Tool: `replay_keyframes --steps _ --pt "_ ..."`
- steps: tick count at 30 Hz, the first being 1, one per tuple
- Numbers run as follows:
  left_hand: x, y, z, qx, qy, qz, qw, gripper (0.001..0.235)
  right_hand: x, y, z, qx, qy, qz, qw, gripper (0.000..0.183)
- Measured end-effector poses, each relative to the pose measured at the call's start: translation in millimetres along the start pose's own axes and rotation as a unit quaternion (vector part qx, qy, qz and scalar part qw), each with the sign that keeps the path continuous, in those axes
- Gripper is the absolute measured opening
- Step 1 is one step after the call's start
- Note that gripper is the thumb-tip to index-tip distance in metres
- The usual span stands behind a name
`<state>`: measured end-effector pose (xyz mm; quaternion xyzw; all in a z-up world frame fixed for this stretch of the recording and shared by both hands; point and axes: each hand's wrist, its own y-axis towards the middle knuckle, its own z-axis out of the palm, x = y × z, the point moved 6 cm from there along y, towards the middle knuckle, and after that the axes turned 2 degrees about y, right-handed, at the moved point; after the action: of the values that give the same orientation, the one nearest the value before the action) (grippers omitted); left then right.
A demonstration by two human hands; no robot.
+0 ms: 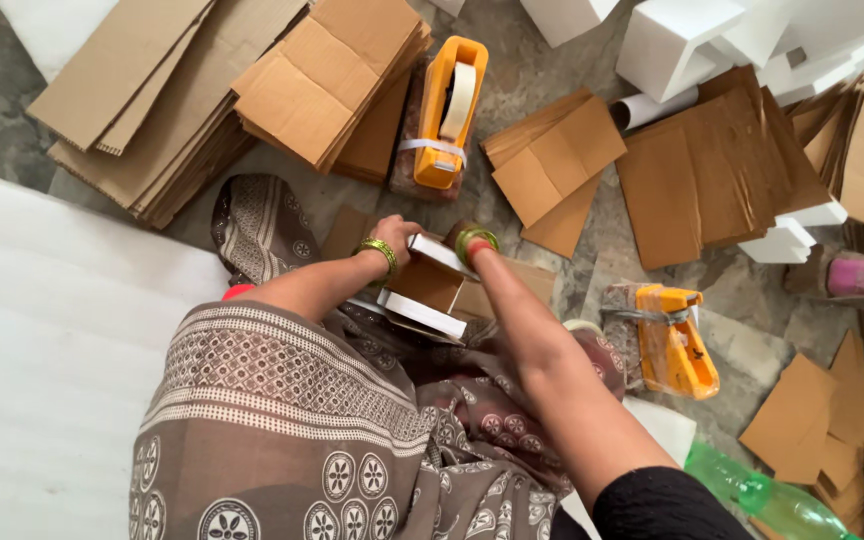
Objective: The person folds cardboard pieces into small containers, places foam blocks inside them, and secures the assemblies with adhesive tape from a dispenser.
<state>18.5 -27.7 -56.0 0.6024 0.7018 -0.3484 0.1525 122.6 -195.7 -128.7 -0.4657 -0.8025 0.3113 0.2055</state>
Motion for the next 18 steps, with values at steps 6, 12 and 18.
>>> replay_keyframes --steps 6,12,18 --pt "15.0 17.7 12.5 0.028 0.053 -0.003 0.998 0.043 10.8 -81.9 -50.7 -0.182 0.372 -0.136 0.9 0.058" --pt "44.0 17.5 21.9 0.072 0.038 -0.162 0.983 0.052 26.3 -125.0 -40.7 -0.153 0.224 -0.183 0.945 0.064" --pt "65.8 -49.3 33.3 0.314 -0.205 -0.364 0.853 0.109 22.0 -125.7 -40.7 -0.169 0.212 -0.128 0.954 0.068"
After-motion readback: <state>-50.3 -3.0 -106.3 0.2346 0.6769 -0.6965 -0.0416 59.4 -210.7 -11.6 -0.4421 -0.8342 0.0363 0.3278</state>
